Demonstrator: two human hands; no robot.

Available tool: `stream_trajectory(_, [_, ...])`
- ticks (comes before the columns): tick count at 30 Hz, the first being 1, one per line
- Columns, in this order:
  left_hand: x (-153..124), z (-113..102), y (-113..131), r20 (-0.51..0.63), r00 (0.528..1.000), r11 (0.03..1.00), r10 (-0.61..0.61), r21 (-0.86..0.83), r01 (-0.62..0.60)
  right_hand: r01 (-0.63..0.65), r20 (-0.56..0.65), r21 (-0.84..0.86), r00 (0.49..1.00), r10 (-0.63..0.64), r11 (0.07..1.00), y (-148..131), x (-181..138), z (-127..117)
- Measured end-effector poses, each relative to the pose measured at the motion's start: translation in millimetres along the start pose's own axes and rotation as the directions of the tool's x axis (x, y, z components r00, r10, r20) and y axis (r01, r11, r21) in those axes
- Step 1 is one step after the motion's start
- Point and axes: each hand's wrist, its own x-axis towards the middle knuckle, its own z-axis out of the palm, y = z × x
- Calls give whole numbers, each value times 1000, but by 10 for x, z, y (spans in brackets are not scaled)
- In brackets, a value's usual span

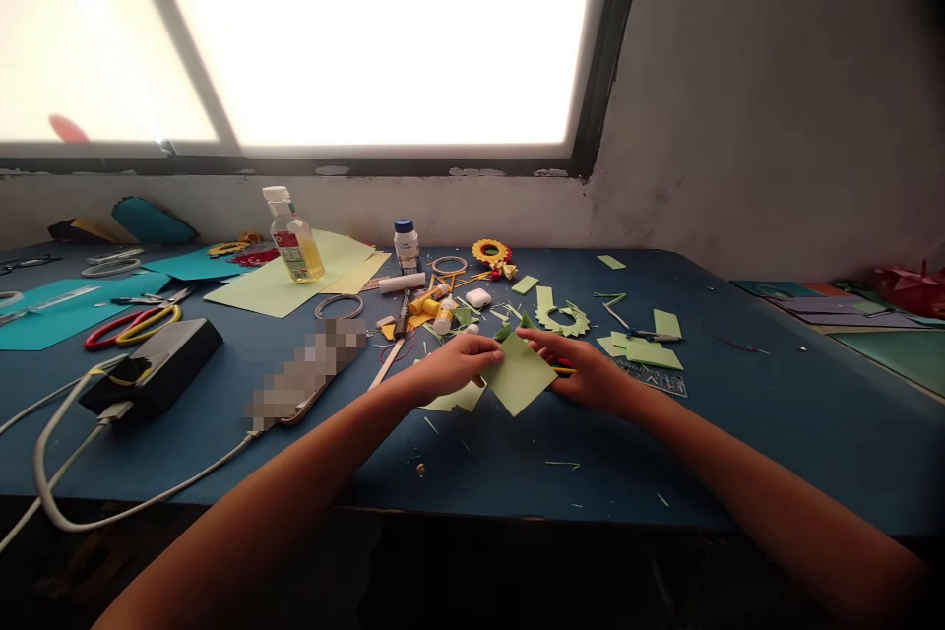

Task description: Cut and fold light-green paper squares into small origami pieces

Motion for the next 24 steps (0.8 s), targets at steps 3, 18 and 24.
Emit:
stream_trajectory(3, [8,34,-3,-29,999,997,26,-68,-28,-5,-23,143,1000,8,990,-83,25,1])
stream_trajectory(18, [-77,201,46,-6,989,980,150,-134,-150,-235,-118,439,942,315,867,-332,42,56])
stream_trajectory(24, [-68,204,32,-3,992,981,127,-146,-126,-264,-136,491,918,372,830,-307,35,81])
